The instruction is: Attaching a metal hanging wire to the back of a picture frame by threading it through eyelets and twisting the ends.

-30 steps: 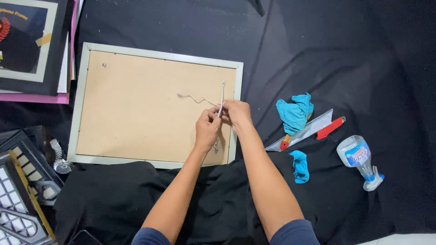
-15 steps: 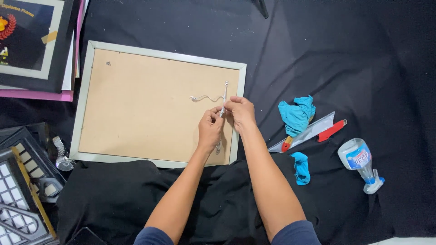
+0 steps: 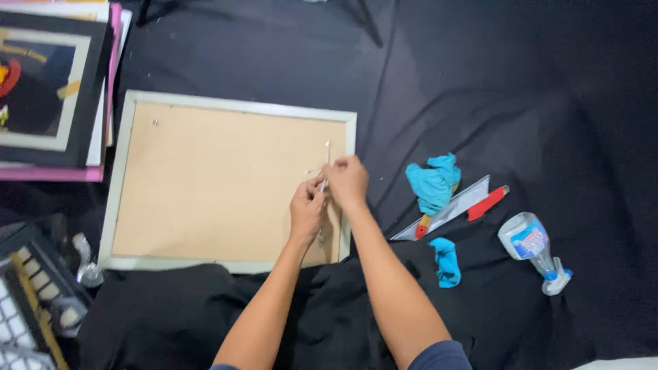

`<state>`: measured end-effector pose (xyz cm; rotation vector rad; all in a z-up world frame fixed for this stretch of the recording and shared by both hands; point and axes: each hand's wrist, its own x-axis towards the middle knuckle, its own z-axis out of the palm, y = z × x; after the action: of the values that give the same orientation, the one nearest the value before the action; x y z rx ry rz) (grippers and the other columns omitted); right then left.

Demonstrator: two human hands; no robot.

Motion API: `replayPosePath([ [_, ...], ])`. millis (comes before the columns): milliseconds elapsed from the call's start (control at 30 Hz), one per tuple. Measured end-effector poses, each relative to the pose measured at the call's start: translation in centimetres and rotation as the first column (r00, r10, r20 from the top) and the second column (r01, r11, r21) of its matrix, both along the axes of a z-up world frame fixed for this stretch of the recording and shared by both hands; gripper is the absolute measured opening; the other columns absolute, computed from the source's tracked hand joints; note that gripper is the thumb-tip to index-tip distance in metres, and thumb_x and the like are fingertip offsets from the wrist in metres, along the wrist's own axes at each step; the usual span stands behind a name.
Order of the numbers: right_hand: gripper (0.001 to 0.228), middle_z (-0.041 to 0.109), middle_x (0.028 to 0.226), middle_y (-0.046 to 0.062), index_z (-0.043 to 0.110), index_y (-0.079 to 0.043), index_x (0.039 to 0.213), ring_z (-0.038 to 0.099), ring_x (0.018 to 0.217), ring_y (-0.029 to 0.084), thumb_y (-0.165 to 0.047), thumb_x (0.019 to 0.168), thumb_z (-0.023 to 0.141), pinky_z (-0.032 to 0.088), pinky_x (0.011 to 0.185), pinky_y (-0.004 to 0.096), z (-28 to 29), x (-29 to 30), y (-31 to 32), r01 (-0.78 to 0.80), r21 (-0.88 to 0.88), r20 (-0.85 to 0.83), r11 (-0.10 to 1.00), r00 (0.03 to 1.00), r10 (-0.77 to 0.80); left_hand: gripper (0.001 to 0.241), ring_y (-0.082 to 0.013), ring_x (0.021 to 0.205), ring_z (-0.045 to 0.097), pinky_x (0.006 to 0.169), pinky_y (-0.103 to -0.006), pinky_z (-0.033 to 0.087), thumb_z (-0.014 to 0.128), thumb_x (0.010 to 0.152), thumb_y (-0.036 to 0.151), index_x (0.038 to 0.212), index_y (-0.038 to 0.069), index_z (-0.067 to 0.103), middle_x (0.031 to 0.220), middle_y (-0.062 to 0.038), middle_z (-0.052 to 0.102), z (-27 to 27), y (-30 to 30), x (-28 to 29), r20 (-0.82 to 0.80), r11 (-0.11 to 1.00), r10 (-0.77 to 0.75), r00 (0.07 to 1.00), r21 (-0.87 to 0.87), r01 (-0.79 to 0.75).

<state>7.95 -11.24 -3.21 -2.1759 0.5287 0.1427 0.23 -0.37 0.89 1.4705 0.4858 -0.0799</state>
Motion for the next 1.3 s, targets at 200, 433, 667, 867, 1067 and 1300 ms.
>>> replayPosePath([
  [200,0.035,0.08,0.088,0.002,0.081,-0.015,0.095,0.076,0.096,0.026,-0.035,0.066,0.079,0.062,0.082,0.038,2.5,-1.3,0.9,-0.056,0.068,-0.116,0.996,0.991,0.064,0.011,-0.0224,0.105,0.065,0.082,-0.0389,0.051,0.057,0.083,0.008,0.078,0.002,0.05,0.128,-0.018,0.07,2.4,0.0,0.0,-0.044,1.0,-0.02,0.999,0.02,0.021],
  [433,0.032,0.079,0.086,-0.007,0.083,-0.024,0.097,0.073,0.099,0.021,-0.03,0.066,0.077,0.06,0.083,0.033,1.2,-0.8,0.9,0.087,0.103,-0.151,0.991,0.986,-0.07,0.008,-0.0213,0.105,0.064,0.084,-0.0364,0.052,0.057,0.082,0.008,0.079,0.001,0.053,0.129,-0.016,0.07,0.6,-0.4,0.2,-0.066,1.0,-0.013,0.998,0.017,0.014],
  [667,0.03,0.08,0.102,0.01,0.078,-0.018,0.116,0.073,0.104,0.032,-0.016,0.087,0.07,0.058,0.091,0.044,6.7,-1.8,3.1,-0.126,0.21,0.221,0.97,0.972,0.079,0.014,-0.0204,0.093,0.063,0.075,-0.036,0.048,0.06,0.088,0.011,0.079,0.003,0.052,0.107,-0.016,0.069,-3.9,-0.2,0.2,-0.059,1.0,-0.008,0.998,0.0,0.008],
  [867,0.037,0.08,0.11,0.01,0.074,-0.02,0.126,0.073,0.11,0.03,-0.015,0.09,0.066,0.059,0.092,0.042,3.8,-1.5,2.3,-0.29,0.169,0.208,0.942,0.945,0.254,0.021,-0.0172,0.083,0.055,0.067,-0.0323,0.044,0.063,0.093,0.018,0.079,0.007,0.052,0.097,-0.013,0.067,-1.6,0.0,0.2,-0.063,1.0,0.002,0.998,0.012,-0.001],
  [1067,0.039,0.08,0.108,0.004,0.075,-0.022,0.122,0.074,0.104,0.025,-0.014,0.085,0.068,0.06,0.088,0.037,3.9,-1.3,1.9,-0.259,0.165,0.14,0.952,0.961,0.237,0.021,-0.015,0.083,0.052,0.068,-0.0305,0.041,0.061,0.093,0.017,0.077,0.008,0.05,0.098,-0.01,0.065,-2.1,-0.2,0.3,-0.051,1.0,0.003,0.999,0.008,-0.003],
  [1300,0.035,0.08,0.099,0.005,0.079,-0.019,0.115,0.076,0.089,0.023,-0.016,0.081,0.07,0.062,0.079,0.036,0.1,0.5,-0.7,-0.083,0.153,0.003,0.985,0.996,0.084,0.015,-0.0208,0.102,0.064,0.078,-0.0319,0.047,0.058,0.085,0.006,0.074,0.005,0.048,0.122,-0.021,0.071,2.0,-0.5,0.1,-0.017,0.997,0.031,0.999,-0.068,-0.032],
])
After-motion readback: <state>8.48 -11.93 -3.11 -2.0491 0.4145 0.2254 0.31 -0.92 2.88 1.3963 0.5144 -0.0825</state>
